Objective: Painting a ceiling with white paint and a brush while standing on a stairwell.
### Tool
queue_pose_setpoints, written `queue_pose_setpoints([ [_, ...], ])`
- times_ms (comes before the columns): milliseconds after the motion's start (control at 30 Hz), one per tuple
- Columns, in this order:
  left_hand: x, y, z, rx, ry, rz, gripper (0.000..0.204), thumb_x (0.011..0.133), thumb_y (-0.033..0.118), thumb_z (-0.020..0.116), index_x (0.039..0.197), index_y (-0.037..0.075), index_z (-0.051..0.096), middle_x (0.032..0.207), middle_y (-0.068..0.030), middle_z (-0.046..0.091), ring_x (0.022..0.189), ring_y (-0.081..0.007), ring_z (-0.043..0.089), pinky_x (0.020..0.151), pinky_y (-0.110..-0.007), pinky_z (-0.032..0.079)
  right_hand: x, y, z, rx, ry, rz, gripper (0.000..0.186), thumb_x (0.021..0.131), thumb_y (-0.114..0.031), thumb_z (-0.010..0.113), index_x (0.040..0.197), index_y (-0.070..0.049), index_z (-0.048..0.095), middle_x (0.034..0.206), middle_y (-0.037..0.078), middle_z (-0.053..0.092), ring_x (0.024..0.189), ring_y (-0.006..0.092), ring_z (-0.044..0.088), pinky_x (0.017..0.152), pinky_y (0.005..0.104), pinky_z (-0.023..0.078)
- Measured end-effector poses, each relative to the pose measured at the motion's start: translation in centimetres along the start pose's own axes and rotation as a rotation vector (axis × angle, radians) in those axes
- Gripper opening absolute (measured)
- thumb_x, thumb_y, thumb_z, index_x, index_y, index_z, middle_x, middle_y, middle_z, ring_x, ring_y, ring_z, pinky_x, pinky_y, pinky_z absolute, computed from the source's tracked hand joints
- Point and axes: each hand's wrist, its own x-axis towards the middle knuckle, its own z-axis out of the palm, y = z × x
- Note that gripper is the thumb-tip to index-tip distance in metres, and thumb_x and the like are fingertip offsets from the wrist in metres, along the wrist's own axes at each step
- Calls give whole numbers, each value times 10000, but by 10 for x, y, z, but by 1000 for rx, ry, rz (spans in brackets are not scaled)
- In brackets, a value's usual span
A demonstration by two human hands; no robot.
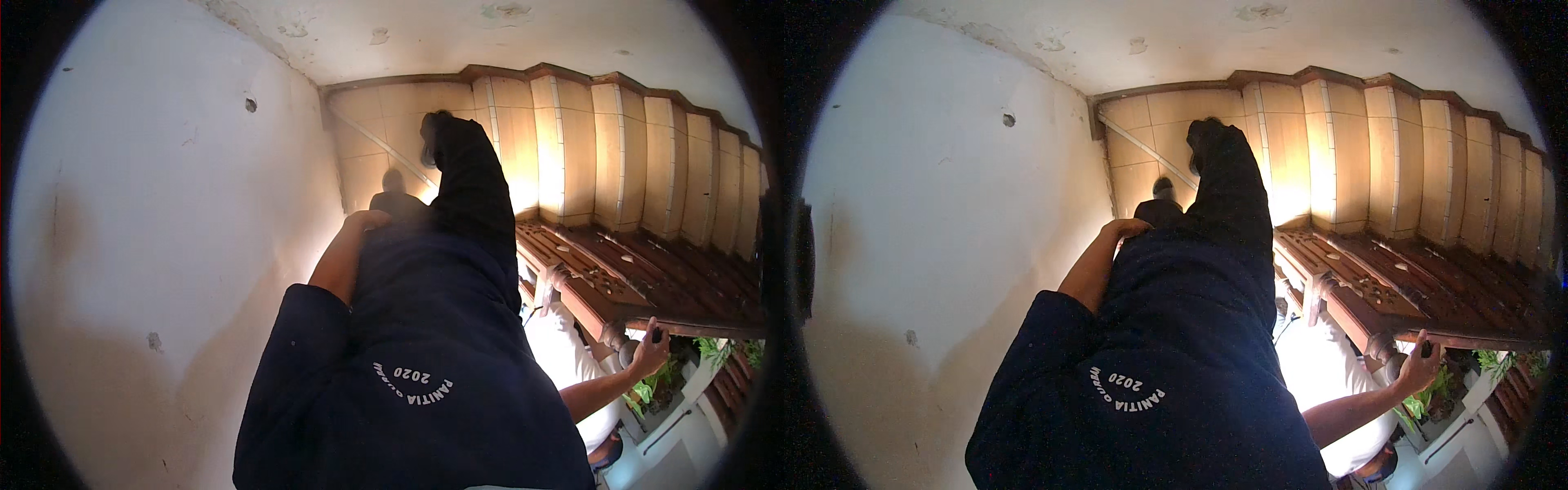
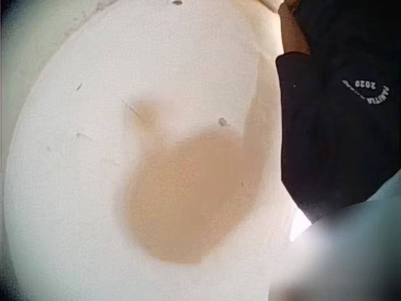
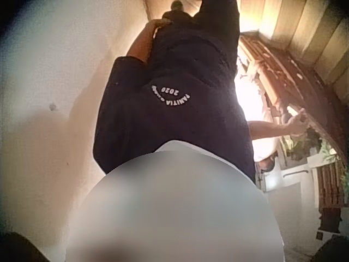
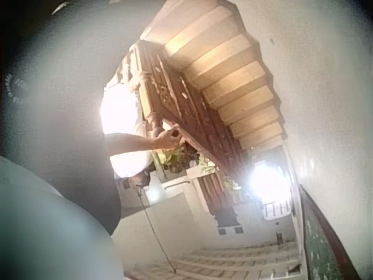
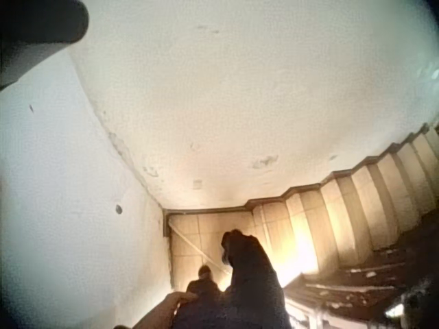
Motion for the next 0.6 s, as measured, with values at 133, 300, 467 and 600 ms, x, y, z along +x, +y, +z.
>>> queue_pose_setpoints([
  [133, 63, -77, 8, -247, -14, -131, 518, 981, 393, 430, 1390, 91, 530, 1310, -214, 598, 1155, -362, 614, 1024, -516, 460, 8, -17, 10, 95, -80, -38, 546, 875, -648, 577, 932, -121, 708, 923, 128, 713, 815, 358, 679, 702, 478, 497],
  [300, 98, -105, 19, 67, 44, -17, 589, 963, 397, 461, 1422, 28, 473, 1453, -226, 464, 1336, -356, 461, 1104, -442, 387, 6, -30, 7, 87, -155, -41, 512, 906, -568, 602, 985, -72, 703, 981, 137, 711, 886, 348, 672, 788, 442, 503],
  [467, 78, -22, 25, 44, 101, -24, 680, 923, 393, 537, 1477, 26, 395, 1559, -203, 328, 1440, -331, 318, 1149, -409, 317, -3, -40, 1, 74, -194, -73, 486, 907, -540, 621, 987, -66, 696, 982, 130, 706, 911, 331, 669, 801, 434, 501],
  [600, 54, -59, 40, -345, 288, -64, 734, 902, 393, 580, 1498, 26, 359, 1553, -193, 349, 1411, -326, 371, 1155, -414, 302, -10, -57, 12, 80, -280, -60, 437, 902, -486, 654, 978, -58, 700, 1012, 144, 707, 935, 349, 664, 825, 443, 502],
])
